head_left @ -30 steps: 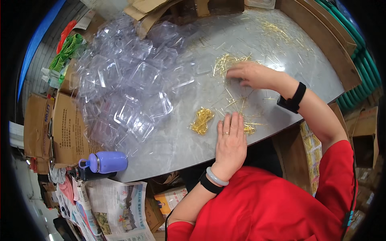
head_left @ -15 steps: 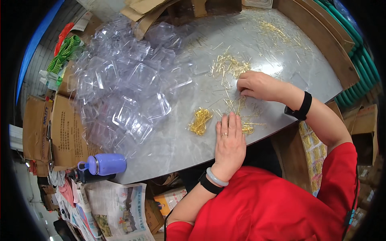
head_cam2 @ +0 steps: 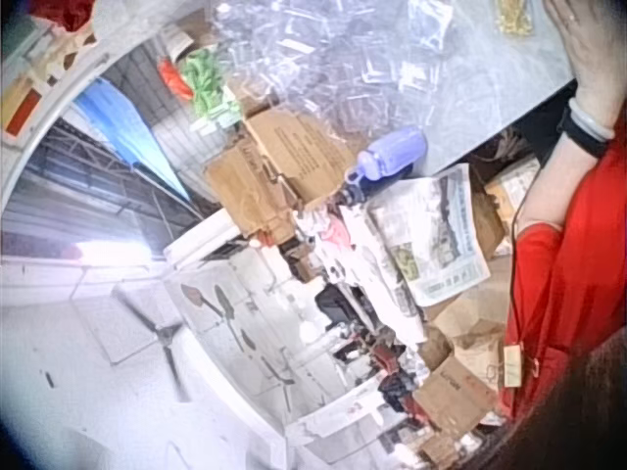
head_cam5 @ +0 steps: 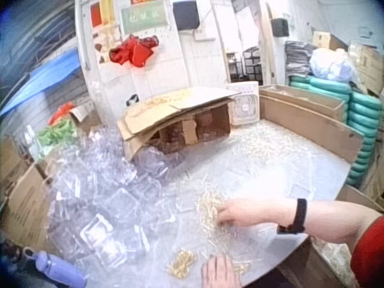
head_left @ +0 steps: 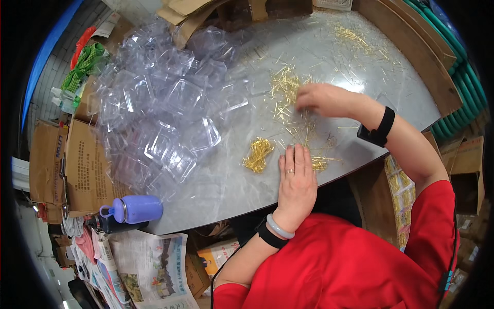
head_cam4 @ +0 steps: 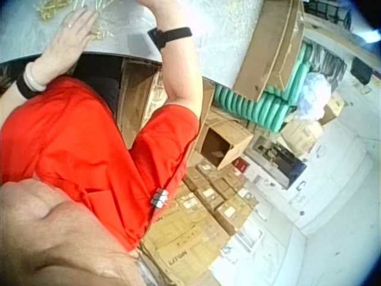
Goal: Sorting small gold-colored metal parts on a workbench and placing them into small plastic bags before packing them into a shipping box.
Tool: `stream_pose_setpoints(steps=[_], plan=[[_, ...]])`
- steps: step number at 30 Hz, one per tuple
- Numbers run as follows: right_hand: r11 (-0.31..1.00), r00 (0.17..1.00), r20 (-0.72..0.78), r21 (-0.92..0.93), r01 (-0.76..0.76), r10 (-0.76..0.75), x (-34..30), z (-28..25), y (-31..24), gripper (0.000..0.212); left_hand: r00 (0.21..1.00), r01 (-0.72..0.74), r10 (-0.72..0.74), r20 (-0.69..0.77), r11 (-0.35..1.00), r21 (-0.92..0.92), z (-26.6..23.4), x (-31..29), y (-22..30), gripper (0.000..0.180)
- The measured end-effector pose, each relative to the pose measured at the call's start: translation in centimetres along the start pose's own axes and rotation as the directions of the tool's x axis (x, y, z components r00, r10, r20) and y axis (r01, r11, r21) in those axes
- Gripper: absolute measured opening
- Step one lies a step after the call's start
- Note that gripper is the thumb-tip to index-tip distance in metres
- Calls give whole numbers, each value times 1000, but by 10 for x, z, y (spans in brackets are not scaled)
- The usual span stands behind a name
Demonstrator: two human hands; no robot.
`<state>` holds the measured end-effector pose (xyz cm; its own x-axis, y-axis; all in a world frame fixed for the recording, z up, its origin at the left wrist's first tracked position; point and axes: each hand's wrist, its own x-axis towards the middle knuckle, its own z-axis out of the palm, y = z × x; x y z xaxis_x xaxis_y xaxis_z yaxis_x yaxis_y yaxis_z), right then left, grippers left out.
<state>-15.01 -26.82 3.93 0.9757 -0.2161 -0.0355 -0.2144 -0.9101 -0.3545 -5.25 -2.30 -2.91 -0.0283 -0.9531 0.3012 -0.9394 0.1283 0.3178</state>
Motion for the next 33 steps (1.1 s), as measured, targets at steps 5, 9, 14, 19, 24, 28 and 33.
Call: stream_pose_setpoints(steps=[5,9,14,19,24,28,33], plan=[[987,983,-178,-157,19,-47,-11,16,21,45,1000,-2,2,7,1000,-18,-3,0,3,62],[833,934,-354,-502,-232,47,-17,19,42,53,1000,-12,12,-3,1000,-10,-3,4,3,61],[766,877,-408,-468,-441,256,-26,11,41,50,1000,-14,14,-1,1000,-10,-3,3,3,60],[960,964,-176,-158,-230,202,-80,12,-35,45,1000,-26,26,-5,998,-62,-4,-2,1,56],[889,835,-445,-160,-429,323,-123,36,-72,39,996,-75,67,-63,989,-129,-7,-4,-1,46],[850,673,-618,-16,-527,406,-119,69,-74,30,994,-88,77,-81,986,-141,-7,-5,-3,42],[883,672,-602,128,-452,431,-100,73,-94,31,994,-86,71,-89,979,-183,-7,-5,-5,46]])
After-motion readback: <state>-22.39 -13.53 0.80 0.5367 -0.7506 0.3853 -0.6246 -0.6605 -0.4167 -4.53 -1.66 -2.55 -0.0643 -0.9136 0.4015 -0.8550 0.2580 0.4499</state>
